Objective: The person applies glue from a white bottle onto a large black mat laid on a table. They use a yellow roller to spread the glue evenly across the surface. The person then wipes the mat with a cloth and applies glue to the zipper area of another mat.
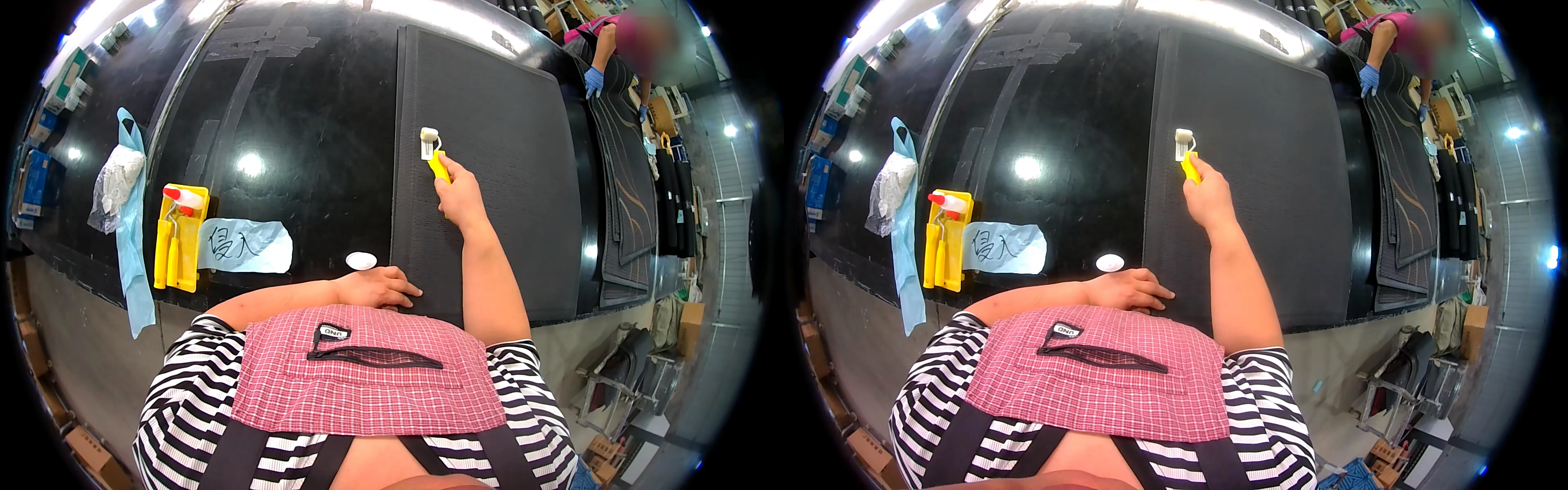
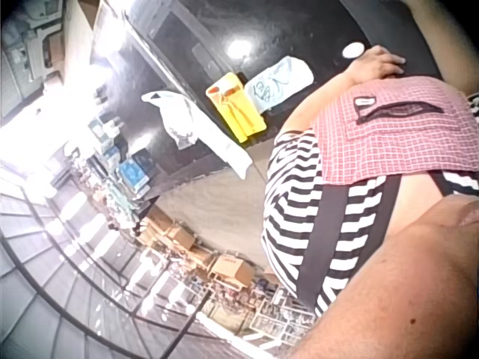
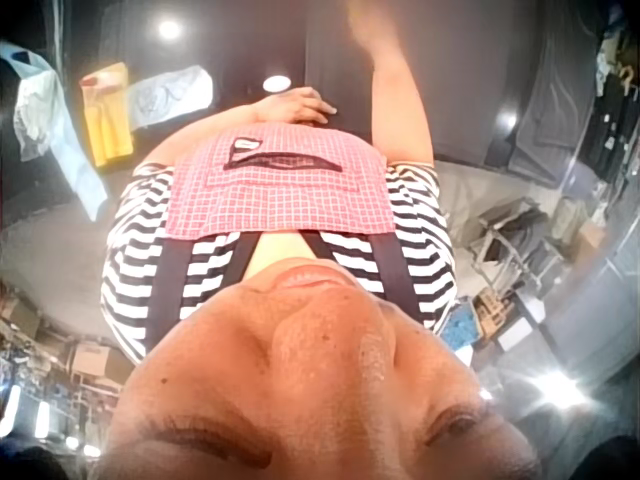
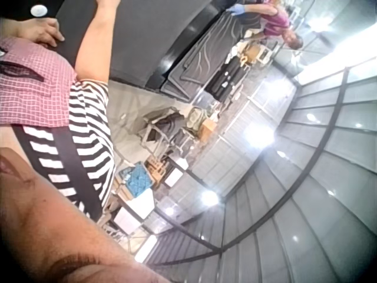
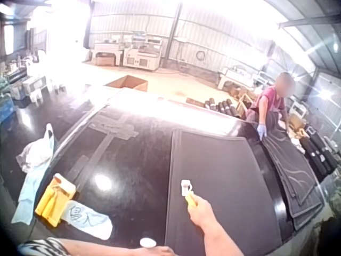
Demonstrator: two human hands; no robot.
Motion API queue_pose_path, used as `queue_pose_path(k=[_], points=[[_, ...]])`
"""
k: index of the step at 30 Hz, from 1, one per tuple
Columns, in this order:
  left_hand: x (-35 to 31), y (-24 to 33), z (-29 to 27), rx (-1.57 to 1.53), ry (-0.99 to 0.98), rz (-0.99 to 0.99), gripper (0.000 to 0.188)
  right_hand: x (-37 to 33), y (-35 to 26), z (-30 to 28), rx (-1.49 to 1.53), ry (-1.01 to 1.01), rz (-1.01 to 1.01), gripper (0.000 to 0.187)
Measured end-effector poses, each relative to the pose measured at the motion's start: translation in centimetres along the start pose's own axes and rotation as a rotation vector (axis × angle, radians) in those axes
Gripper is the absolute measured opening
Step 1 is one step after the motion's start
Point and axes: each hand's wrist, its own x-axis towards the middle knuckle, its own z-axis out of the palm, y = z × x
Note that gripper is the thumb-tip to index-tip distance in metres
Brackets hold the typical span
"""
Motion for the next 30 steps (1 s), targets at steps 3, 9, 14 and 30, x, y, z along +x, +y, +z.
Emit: queue_pose_path(k=[3,9,14,30], points=[[0.0,0.0,0.0,-0.011,-0.011,-0.010,0.030,-1.1,-1.1,-0.8,0.163,0.009,0.044,0.053],[0.0,0.2,-0.2,-0.013,-0.019,-0.028,0.030,-2.6,0.1,-0.8,0.215,0.015,0.029,0.053],[0.1,0.4,-0.2,-0.007,-0.018,-0.016,0.030,-1.4,2.1,0.1,0.072,0.021,-0.007,0.052],[-0.1,0.1,0.1,0.028,0.042,0.025,0.028,-5.4,2.1,1.3,-0.258,0.098,-0.128,0.051]])
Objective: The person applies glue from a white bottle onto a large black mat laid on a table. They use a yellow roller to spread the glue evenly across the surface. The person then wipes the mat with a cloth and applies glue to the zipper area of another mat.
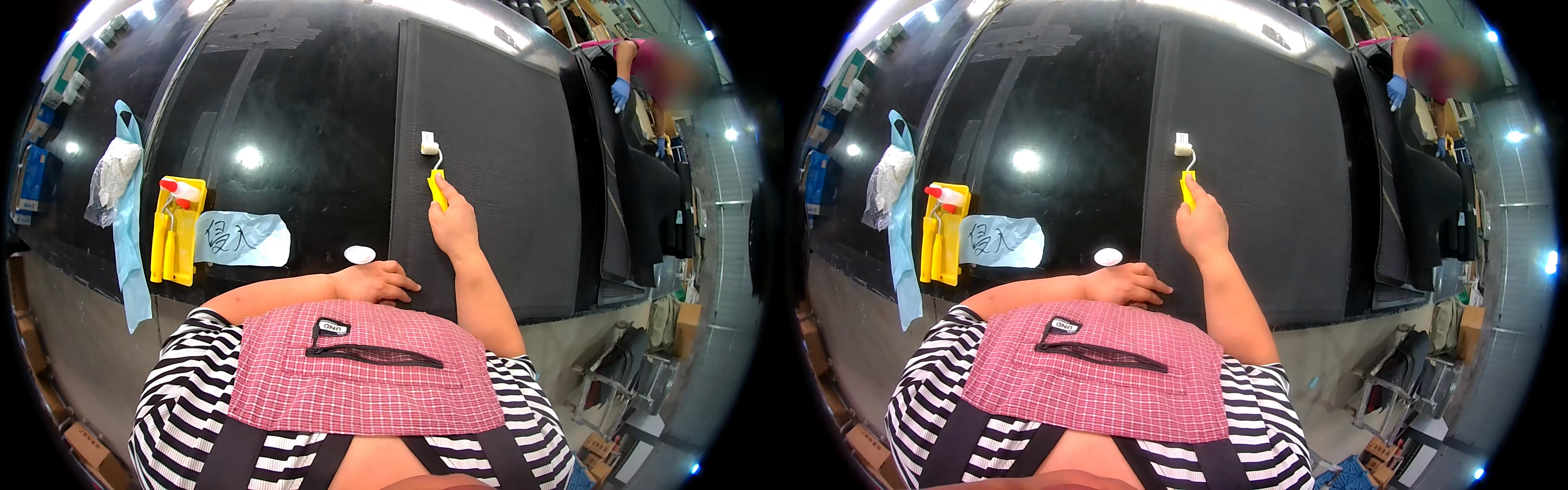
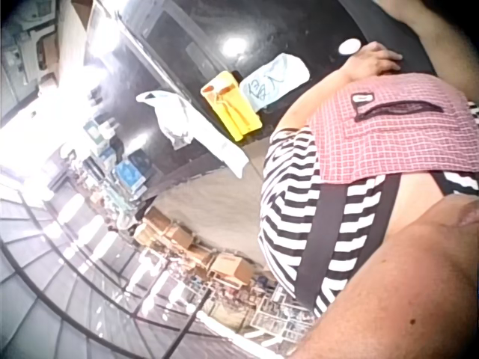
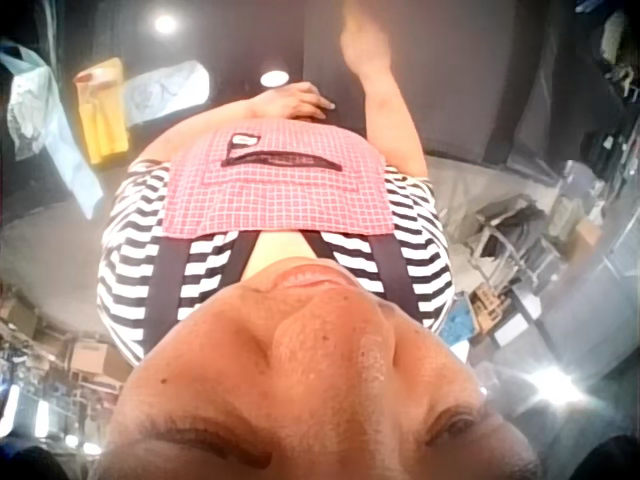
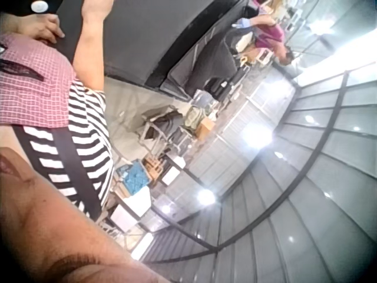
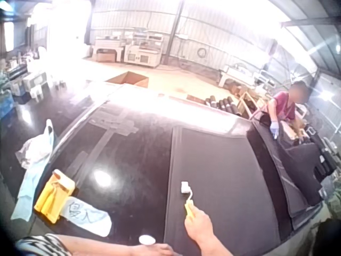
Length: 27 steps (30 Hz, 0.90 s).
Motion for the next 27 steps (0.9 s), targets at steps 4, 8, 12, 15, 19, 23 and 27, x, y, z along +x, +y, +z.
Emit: queue_pose_path(k=[4,8,12,15,19,23,27], points=[[0.0,0.0,0.0,-0.004,0.000,-0.002,0.028,-0.3,0.6,0.3,0.003,0.018,-0.032,0.052],[0.0,-0.1,0.0,-0.006,0.006,0.003,0.028,-0.6,0.5,0.3,0.012,0.007,-0.017,0.052],[0.0,0.1,-0.1,-0.008,0.002,0.002,0.027,-0.7,0.5,0.3,0.027,0.013,-0.018,0.051],[0.1,0.1,-0.2,-0.021,-0.006,-0.003,0.028,-0.7,0.2,0.2,0.020,0.013,-0.007,0.051],[0.1,0.2,-0.3,-0.021,-0.013,-0.006,0.028,-0.7,1.1,0.8,0.031,0.034,-0.046,0.052],[0.1,0.1,-0.2,-0.024,-0.013,-0.003,0.029,-1.0,1.9,1.1,0.142,0.021,-0.009,0.052],[0.0,0.0,-0.1,-0.020,-0.005,-0.008,0.028,-1.9,0.9,0.2,0.442,0.015,0.107,0.051]])
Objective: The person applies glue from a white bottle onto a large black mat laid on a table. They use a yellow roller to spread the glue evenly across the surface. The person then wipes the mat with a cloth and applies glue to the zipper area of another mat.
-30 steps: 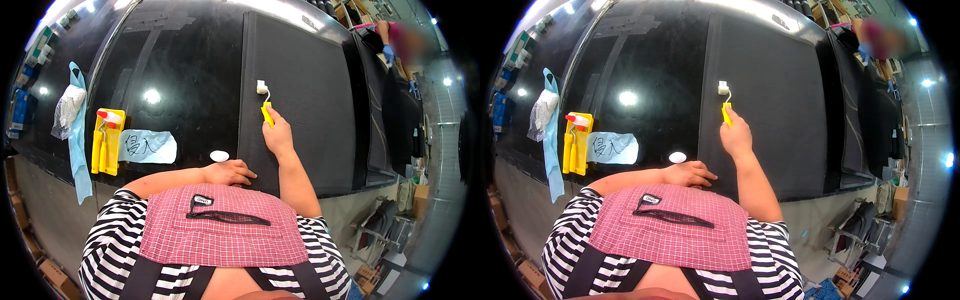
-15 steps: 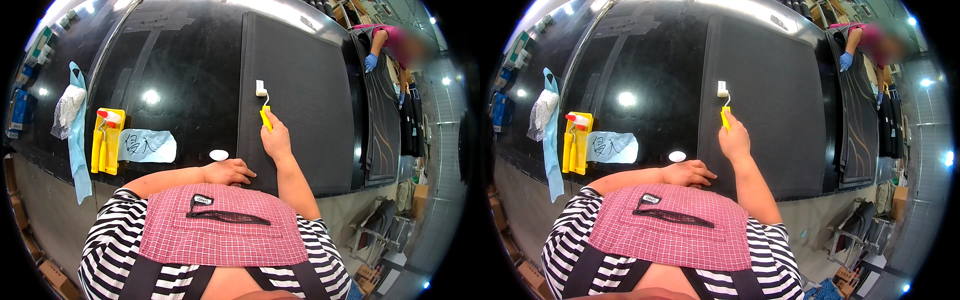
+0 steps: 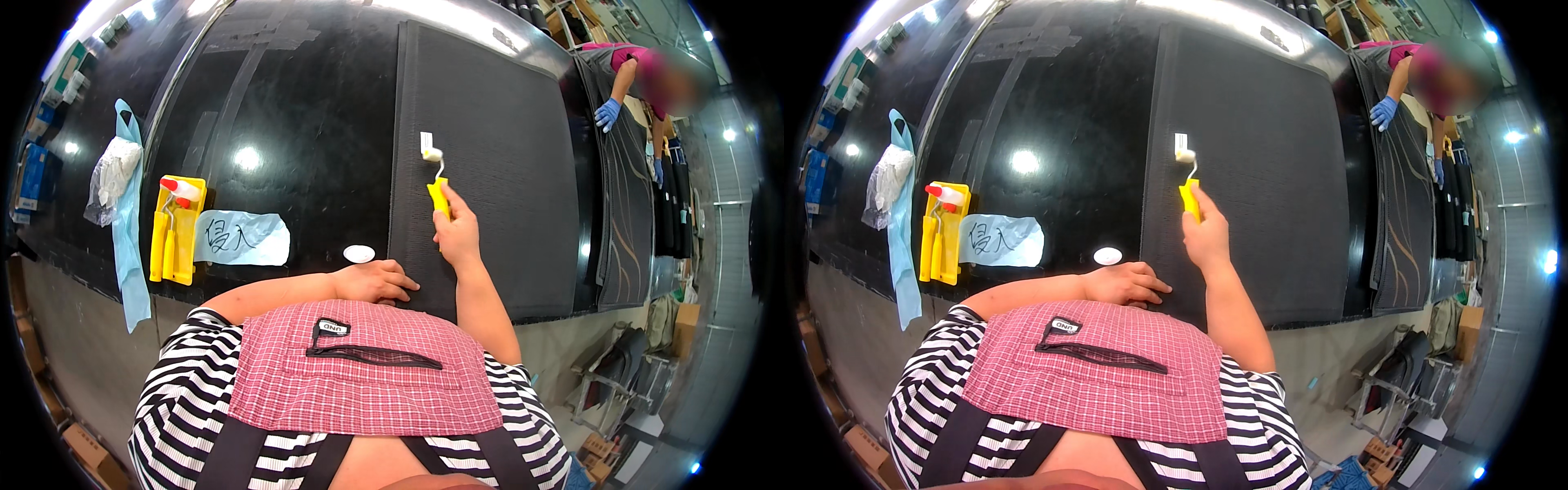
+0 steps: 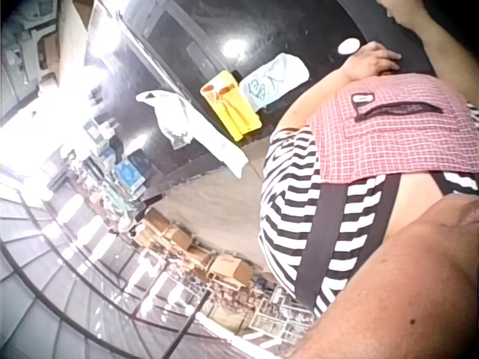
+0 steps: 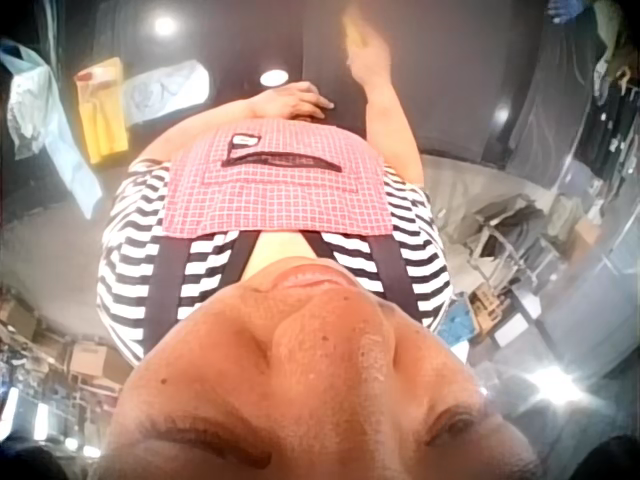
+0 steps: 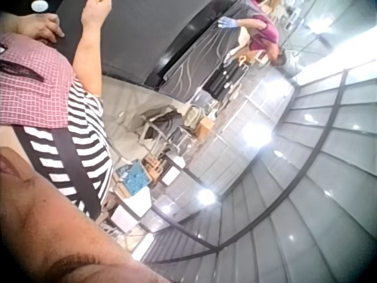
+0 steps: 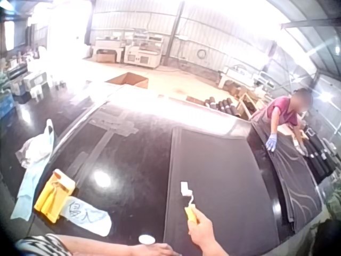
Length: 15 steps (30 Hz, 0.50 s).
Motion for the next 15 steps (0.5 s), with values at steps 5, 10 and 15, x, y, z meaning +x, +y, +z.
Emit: queue_pose_path(k=[5,10,15], points=[[0.1,0.1,0.0,0.033,0.021,0.006,0.026,1.3,-0.2,-0.3,-0.025,0.032,-0.115,0.051],[0.1,0.2,-0.1,0.023,0.018,0.002,0.027,3.1,-1.1,0.5,-0.269,0.019,-0.145,0.052],[0.0,-0.2,0.0,-0.005,0.005,0.003,0.028,1.6,-1.4,0.4,-0.442,0.032,-0.204,0.049]])
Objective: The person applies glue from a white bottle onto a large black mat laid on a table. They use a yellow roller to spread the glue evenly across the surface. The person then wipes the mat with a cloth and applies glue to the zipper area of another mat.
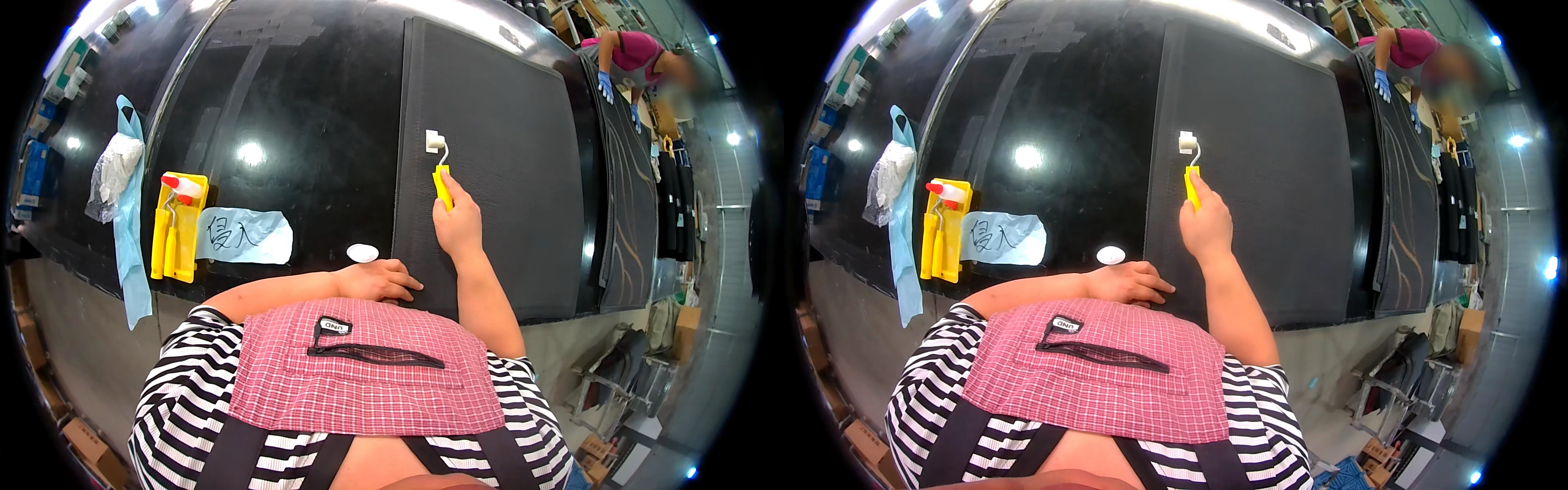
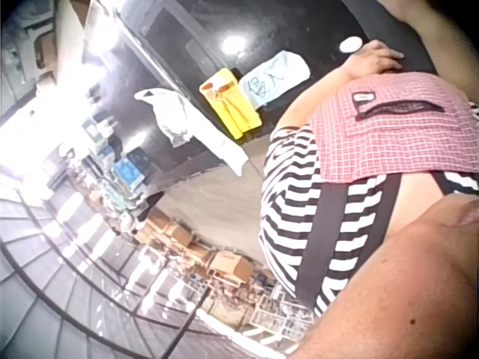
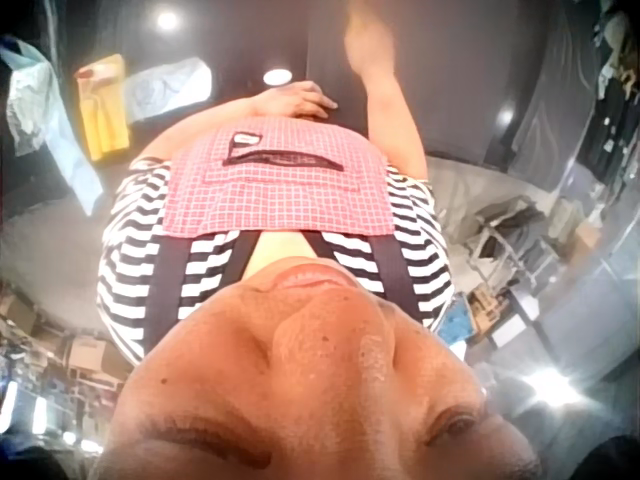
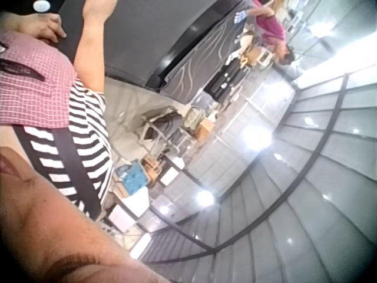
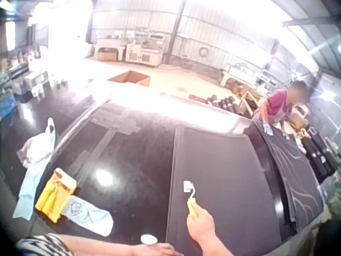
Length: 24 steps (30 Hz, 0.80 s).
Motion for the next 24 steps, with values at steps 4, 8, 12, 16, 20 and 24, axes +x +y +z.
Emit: queue_pose_path(k=[4,8,12,16,20,24], points=[[-0.1,-0.2,0.4,0.024,0.013,0.008,0.027,-0.7,-0.3,-0.2,-0.063,-0.069,0.063,0.048],[-0.1,-0.3,0.4,0.018,0.012,0.016,0.027,-1.1,0.3,0.1,-0.029,0.004,-0.018,0.049],[0.0,-0.2,0.2,0.023,0.008,0.014,0.028,-1.0,-0.4,0.0,-0.084,-0.071,0.069,0.050],[0.0,-0.2,0.2,0.018,0.000,0.000,0.028,-1.0,0.6,0.5,-0.031,0.008,-0.032,0.050],[-0.1,-0.2,0.2,0.030,0.006,0.006,0.028,-1.0,0.4,0.4,-0.016,-0.017,-0.008,0.050],[-0.1,-0.2,0.2,0.022,0.008,0.003,0.028,-1.2,0.4,0.5,0.011,0.073,-0.090,0.051]])
